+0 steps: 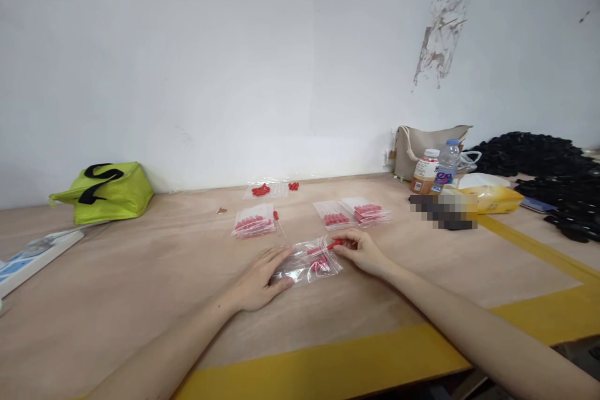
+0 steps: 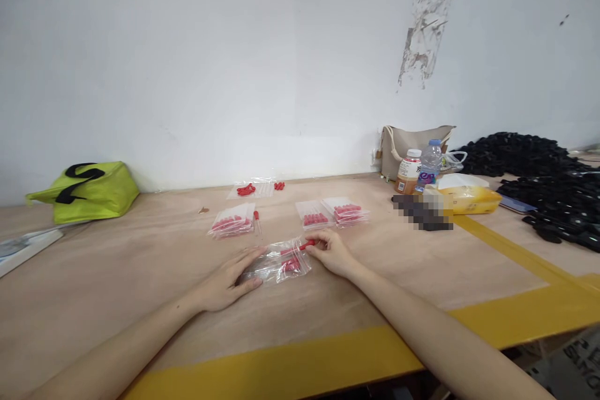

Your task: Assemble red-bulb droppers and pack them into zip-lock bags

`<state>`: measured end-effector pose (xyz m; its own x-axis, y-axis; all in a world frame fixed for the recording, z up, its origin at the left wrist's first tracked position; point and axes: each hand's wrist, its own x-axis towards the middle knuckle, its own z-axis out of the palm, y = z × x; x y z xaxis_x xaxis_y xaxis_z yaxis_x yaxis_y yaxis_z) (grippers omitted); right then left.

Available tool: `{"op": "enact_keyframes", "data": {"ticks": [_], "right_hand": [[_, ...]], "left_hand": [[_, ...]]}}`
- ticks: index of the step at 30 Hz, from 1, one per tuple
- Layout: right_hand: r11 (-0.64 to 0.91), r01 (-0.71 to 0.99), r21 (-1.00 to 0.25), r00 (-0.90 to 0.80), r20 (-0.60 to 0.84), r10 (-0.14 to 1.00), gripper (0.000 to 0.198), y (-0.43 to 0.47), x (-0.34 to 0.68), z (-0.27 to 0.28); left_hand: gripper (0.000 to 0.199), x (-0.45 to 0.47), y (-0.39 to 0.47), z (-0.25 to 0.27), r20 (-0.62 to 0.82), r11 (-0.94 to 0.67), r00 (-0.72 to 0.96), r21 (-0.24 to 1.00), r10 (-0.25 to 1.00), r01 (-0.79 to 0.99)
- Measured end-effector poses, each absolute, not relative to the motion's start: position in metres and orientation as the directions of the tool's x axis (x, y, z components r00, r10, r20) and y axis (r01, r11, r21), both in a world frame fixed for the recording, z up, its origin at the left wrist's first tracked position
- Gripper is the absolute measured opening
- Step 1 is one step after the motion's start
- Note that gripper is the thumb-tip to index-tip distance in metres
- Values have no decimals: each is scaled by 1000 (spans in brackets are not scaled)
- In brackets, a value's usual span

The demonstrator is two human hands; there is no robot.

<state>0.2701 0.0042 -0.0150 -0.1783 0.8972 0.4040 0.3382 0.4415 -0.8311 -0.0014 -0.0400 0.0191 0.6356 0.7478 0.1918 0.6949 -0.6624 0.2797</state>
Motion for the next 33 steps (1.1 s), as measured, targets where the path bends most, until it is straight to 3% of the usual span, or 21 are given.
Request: {"op": "enact_keyframes", "data": {"ticks": [4, 9, 13, 20, 26, 33], "right_hand": [[487, 367, -792, -203, 443, 873, 18, 5, 261, -17], [575, 530, -623, -231, 547, 805, 5, 0, 256, -8], [683, 481, -549, -313, 621, 719, 6, -9, 258, 0], [644, 439, -627, -431, 482, 763, 20, -8, 257, -2], [654, 487, -578, -396, 522, 756, 18, -6, 260, -2], [521, 302, -798, -459, 357, 813, 15, -6, 256, -5]], "left_hand": [[54, 0, -41, 21, 186, -657, 632, 288, 752, 697], [54, -2, -40, 19, 186, -652, 627, 284, 757, 703], [55, -3, -38, 16, 191, -652, 625, 278, 757, 705], [55, -3, -37, 15, 197, -666, 638, 274, 745, 694], [53, -2, -38, 17, 202, -669, 639, 276, 742, 690], [45, -2, -39, 18, 195, -670, 642, 267, 741, 693]]}}
